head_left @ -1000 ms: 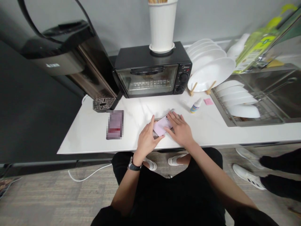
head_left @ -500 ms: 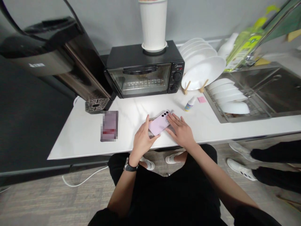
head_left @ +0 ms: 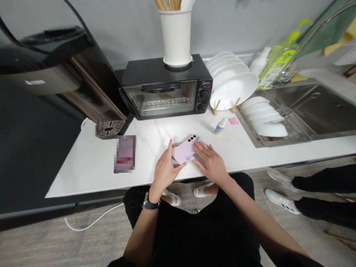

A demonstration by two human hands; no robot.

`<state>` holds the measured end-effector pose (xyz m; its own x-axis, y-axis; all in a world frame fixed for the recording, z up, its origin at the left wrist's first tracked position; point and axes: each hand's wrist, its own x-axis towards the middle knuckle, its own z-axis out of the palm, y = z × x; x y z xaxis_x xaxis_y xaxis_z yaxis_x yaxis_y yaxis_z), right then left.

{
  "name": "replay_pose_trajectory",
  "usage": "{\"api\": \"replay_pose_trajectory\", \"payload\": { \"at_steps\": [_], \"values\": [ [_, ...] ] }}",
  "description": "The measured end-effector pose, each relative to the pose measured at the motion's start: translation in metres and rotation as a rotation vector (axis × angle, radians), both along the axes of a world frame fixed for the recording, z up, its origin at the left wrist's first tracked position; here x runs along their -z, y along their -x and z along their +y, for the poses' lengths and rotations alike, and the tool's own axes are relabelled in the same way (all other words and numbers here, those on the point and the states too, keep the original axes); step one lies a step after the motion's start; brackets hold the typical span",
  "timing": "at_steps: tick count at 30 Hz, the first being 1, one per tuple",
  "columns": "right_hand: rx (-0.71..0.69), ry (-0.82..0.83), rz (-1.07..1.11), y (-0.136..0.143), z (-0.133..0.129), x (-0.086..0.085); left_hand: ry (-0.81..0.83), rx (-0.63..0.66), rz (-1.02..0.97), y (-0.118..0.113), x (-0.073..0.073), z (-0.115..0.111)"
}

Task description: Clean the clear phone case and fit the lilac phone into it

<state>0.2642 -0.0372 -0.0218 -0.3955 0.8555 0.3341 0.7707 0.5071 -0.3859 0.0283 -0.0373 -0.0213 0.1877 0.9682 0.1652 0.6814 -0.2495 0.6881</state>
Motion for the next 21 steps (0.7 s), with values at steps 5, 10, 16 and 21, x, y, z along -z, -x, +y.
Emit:
{"api": "replay_pose_trajectory", "payload": {
  "at_steps": [5,10,16,21],
  "values": [
    [0.022,-0.034,-0.014,0.022,0.033,0.000,0.014,0.001,-0.022,0.002,0.001,0.000],
    [-0.196,-0.018,0.018,0.057,-0.004,0.000,0.011,0.038,-0.039,0.006,0.001,0.001],
    [-0.096,-0.002,0.031,0.021,-0.013,-0.003,-0.001,0.020,-0.018,0.003,0.000,0.002],
    [0.056,-0.013,0.000,0.014,0.026,-0.001,-0.019,-0.004,0.002,0.001,0.002,0.003]
  ]
}}
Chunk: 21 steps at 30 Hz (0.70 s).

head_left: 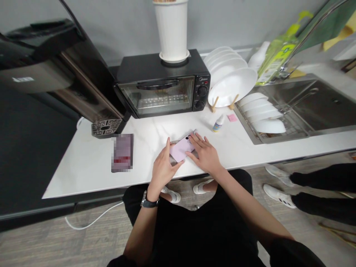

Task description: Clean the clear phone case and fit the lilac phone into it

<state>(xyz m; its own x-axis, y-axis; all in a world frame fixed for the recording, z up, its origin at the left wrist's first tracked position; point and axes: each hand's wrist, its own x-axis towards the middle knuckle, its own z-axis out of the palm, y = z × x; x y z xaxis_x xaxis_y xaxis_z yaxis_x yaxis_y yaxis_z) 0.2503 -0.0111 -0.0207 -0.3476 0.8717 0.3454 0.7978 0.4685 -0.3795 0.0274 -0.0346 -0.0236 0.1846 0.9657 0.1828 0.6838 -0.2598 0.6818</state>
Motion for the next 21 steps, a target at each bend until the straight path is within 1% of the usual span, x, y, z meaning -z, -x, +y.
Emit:
{"api": "replay_pose_trajectory", "payload": {
  "at_steps": [2,5,7,9,12,14,16,18,19,21],
  "values": [
    [-0.043,-0.008,-0.013,0.016,0.004,0.001,-0.010,-0.003,0.000,0.001,0.001,0.000],
    [-0.187,-0.005,0.001,0.040,-0.009,0.002,-0.024,0.017,-0.003,0.004,0.002,-0.001],
    [-0.253,0.006,0.022,0.045,-0.024,0.002,-0.020,0.034,-0.010,0.006,0.003,-0.001],
    [-0.276,0.020,0.038,0.037,-0.035,0.002,-0.006,0.024,-0.017,0.006,0.003,-0.001],
    [-0.228,0.034,0.026,0.011,-0.035,0.001,0.010,0.001,-0.012,0.003,0.000,-0.001],
    [-0.136,0.028,-0.005,-0.005,-0.024,-0.001,0.008,0.005,-0.005,0.001,-0.002,-0.001],
    [-0.049,0.014,-0.032,-0.012,-0.008,-0.001,0.003,0.005,0.000,-0.001,-0.004,-0.001],
    [-0.020,0.002,-0.047,-0.006,0.004,-0.001,0.004,-0.001,0.003,-0.001,-0.003,-0.001],
    [-0.031,-0.005,-0.049,0.002,0.007,0.000,0.005,-0.004,0.004,0.000,-0.002,-0.001],
    [-0.103,-0.015,-0.041,0.020,0.004,0.001,-0.003,0.000,0.003,0.001,0.000,-0.001]
  ]
}}
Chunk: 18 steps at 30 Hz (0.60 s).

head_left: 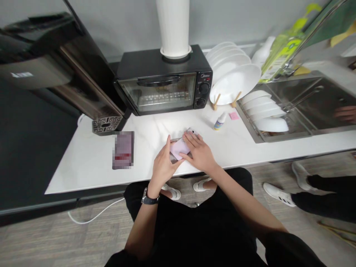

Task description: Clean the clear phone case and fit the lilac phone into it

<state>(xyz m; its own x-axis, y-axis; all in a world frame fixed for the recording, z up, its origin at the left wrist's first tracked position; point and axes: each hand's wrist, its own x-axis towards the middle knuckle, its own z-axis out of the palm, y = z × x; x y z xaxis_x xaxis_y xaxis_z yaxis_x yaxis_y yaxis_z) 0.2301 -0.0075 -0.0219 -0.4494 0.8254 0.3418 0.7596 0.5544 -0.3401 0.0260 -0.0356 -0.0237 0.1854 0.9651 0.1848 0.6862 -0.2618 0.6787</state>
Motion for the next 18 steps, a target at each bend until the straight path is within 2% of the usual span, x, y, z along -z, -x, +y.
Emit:
{"api": "replay_pose_trajectory", "payload": {
  "at_steps": [3,6,8,11,13,15,18],
  "values": [
    [-0.140,-0.001,0.014,0.020,-0.021,0.000,-0.012,0.025,-0.014,0.003,0.003,0.000],
    [-0.236,0.008,0.016,0.011,-0.039,0.000,0.023,0.019,-0.029,0.003,0.003,0.000],
    [-0.213,0.019,0.018,-0.007,-0.039,0.000,0.040,0.004,-0.027,0.002,0.001,0.000],
    [-0.015,0.017,0.019,-0.030,-0.018,0.001,0.042,-0.006,-0.023,-0.001,-0.003,0.000],
    [0.076,0.011,0.015,-0.029,-0.001,0.000,0.039,-0.014,-0.026,-0.001,-0.003,0.000],
    [0.065,0.006,0.013,-0.015,0.007,0.000,0.029,-0.021,-0.029,0.000,-0.002,0.000],
    [-0.105,0.004,0.028,0.011,-0.007,-0.001,0.007,-0.009,-0.034,0.003,0.001,0.000]
  ]
}}
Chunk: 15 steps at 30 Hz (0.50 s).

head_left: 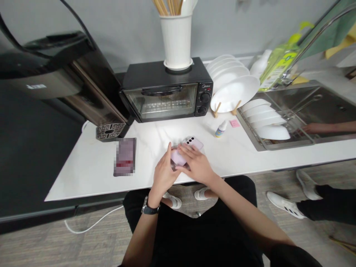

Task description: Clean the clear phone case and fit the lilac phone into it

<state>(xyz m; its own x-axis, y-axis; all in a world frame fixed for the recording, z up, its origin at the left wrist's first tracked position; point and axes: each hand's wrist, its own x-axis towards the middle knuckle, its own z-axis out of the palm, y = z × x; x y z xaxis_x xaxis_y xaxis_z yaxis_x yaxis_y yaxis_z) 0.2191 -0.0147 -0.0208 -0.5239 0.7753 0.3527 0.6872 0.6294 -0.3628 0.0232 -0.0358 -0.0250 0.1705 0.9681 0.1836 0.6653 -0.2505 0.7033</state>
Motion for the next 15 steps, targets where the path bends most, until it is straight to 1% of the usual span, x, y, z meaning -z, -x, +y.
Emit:
{"api": "replay_pose_trajectory", "payload": {
  "at_steps": [2,3,5,6,8,10,11,13,15],
  "values": [
    [-0.122,0.005,0.008,0.007,-0.018,-0.001,-0.009,0.012,0.002,0.001,0.001,0.000],
    [-0.152,0.009,0.008,0.005,-0.026,-0.001,-0.009,0.013,0.003,0.001,0.001,0.000],
    [-0.138,0.019,0.010,-0.008,-0.033,-0.002,-0.003,0.012,0.006,0.000,-0.001,0.000],
    [-0.096,0.024,0.010,-0.017,-0.031,-0.003,0.001,0.012,0.006,-0.001,-0.003,0.000],
    [0.020,0.034,0.011,-0.033,-0.019,-0.003,0.012,0.009,0.004,-0.004,-0.006,0.000],
    [0.119,0.038,0.002,-0.039,-0.001,-0.001,0.019,-0.005,0.004,-0.005,-0.007,0.000],
    [0.143,0.036,-0.003,-0.036,0.007,-0.001,0.022,-0.012,0.005,-0.005,-0.007,0.001],
    [0.117,0.027,-0.002,-0.021,0.016,0.001,0.019,-0.012,0.009,-0.004,-0.005,0.001],
    [0.035,0.020,0.014,-0.001,0.013,0.002,0.007,0.005,0.014,-0.002,-0.001,0.001]
  ]
}}
